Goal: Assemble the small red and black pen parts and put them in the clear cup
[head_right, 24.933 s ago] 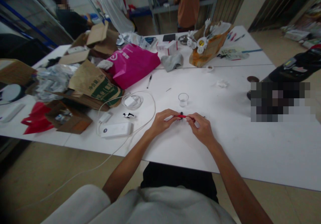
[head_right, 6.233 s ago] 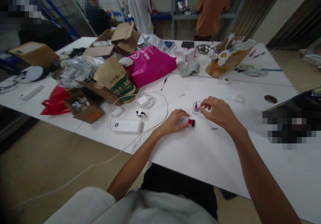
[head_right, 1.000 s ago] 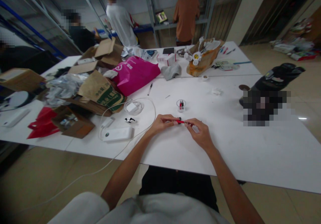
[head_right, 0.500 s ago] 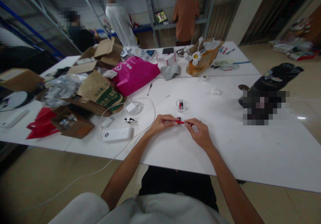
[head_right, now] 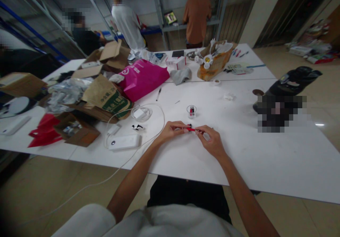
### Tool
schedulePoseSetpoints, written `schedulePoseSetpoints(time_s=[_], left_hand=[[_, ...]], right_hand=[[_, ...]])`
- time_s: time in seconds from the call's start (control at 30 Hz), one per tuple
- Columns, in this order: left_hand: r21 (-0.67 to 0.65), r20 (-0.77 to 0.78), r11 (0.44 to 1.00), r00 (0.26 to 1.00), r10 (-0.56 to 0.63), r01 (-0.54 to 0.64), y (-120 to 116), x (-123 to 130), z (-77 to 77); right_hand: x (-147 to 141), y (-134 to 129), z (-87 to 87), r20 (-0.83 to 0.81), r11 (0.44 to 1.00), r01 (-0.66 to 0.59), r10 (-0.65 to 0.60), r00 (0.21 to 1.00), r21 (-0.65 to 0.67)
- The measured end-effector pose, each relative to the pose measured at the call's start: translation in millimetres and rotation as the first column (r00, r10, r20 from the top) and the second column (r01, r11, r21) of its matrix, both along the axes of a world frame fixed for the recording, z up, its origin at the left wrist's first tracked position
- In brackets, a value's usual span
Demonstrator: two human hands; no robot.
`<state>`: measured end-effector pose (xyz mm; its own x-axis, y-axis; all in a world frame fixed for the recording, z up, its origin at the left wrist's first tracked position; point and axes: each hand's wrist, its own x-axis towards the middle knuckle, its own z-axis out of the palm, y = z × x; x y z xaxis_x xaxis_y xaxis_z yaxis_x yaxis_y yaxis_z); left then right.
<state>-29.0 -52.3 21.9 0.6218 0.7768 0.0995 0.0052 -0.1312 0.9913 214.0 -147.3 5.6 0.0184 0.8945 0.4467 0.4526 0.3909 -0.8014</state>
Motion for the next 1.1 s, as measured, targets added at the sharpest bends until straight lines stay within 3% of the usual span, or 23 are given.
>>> schedulePoseSetpoints(time_s=[0.63,1.1], left_hand=[[-0.010,0.016,1.000,1.000,-0.010,0.011,-2.4,0.5,5.5],[0.037,0.029,0.998,0.998,-0.050,0.049,0.5,-0.6,0.8]], right_hand=[[-0.8,-0.2,3.6,0.033,1.000,0.014,-0.014,0.999,-0.008],[-0.2,-0.4,4.3,0.020,0.995,-0.023,0.025,0.999,-0.101]])
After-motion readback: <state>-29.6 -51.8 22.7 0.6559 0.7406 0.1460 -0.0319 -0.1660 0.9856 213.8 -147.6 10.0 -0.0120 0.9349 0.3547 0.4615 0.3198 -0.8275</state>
